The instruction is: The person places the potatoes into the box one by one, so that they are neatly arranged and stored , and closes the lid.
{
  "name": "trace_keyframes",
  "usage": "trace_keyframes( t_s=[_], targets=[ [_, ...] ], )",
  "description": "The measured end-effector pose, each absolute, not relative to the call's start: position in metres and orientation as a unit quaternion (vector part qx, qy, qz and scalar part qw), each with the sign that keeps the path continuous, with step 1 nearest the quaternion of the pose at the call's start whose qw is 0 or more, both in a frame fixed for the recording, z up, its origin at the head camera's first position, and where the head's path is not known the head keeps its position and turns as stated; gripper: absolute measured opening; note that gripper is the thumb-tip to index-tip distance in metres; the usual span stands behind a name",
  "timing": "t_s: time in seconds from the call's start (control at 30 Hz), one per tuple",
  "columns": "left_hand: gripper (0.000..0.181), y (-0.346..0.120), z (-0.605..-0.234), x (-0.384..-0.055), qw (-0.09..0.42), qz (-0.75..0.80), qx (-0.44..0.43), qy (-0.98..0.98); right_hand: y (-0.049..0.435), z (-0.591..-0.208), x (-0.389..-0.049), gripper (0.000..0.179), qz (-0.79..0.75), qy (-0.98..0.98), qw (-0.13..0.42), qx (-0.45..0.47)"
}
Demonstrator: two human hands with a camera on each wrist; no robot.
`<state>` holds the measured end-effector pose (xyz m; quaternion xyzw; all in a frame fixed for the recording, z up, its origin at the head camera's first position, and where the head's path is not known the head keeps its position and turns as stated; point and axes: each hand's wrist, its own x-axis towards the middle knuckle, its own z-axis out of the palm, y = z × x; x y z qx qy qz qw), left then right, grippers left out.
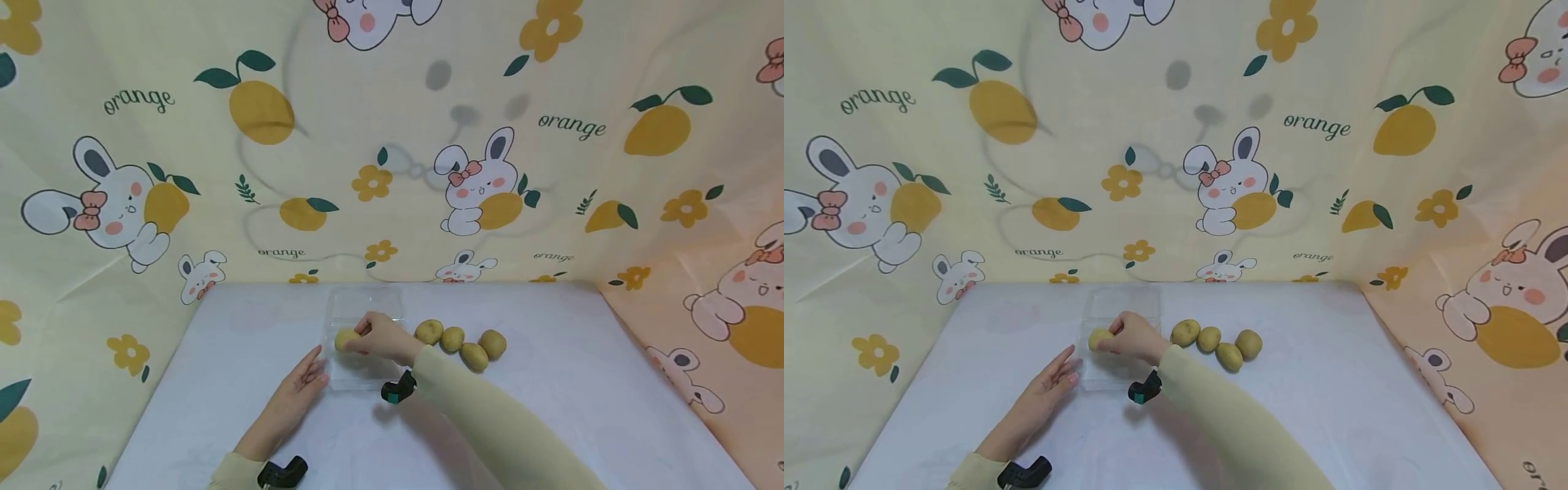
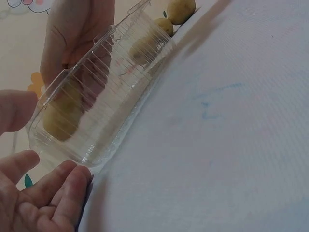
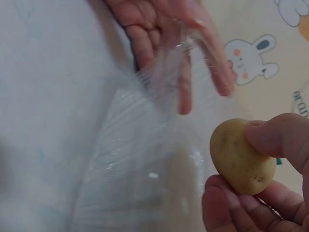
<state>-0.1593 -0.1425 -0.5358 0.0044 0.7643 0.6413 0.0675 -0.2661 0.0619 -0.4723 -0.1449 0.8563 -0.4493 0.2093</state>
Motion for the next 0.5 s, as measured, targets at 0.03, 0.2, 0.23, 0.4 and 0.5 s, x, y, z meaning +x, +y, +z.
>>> trace_keyframes(
  t_s=[0.03, 0.2, 0.23, 0.4, 0.5],
  targets=[
    [0.063, -0.143, -0.536, -0.159, 0.07, 0.641, 0.004, 0.764, 0.061, -0.474, -0.266, 0.038, -0.442, 0.86, 0.209, -0.145],
    [0.061, -0.142, -0.537, -0.159, 0.074, 0.646, 0.003, 0.759, 0.057, -0.48, -0.265, 0.037, -0.42, 0.873, 0.203, -0.144],
    [0.061, -0.142, -0.538, -0.159, 0.074, 0.646, 0.003, 0.76, 0.056, -0.481, -0.264, 0.037, -0.421, 0.873, 0.201, -0.142],
    [0.061, -0.143, -0.536, -0.159, 0.072, 0.645, 0.001, 0.761, 0.051, -0.484, -0.261, 0.036, -0.395, 0.89, 0.184, -0.132],
    [0.06, -0.143, -0.535, -0.158, 0.071, 0.644, 0.003, 0.762, 0.049, -0.486, -0.26, 0.038, -0.368, 0.905, 0.173, -0.123]
  ],
)
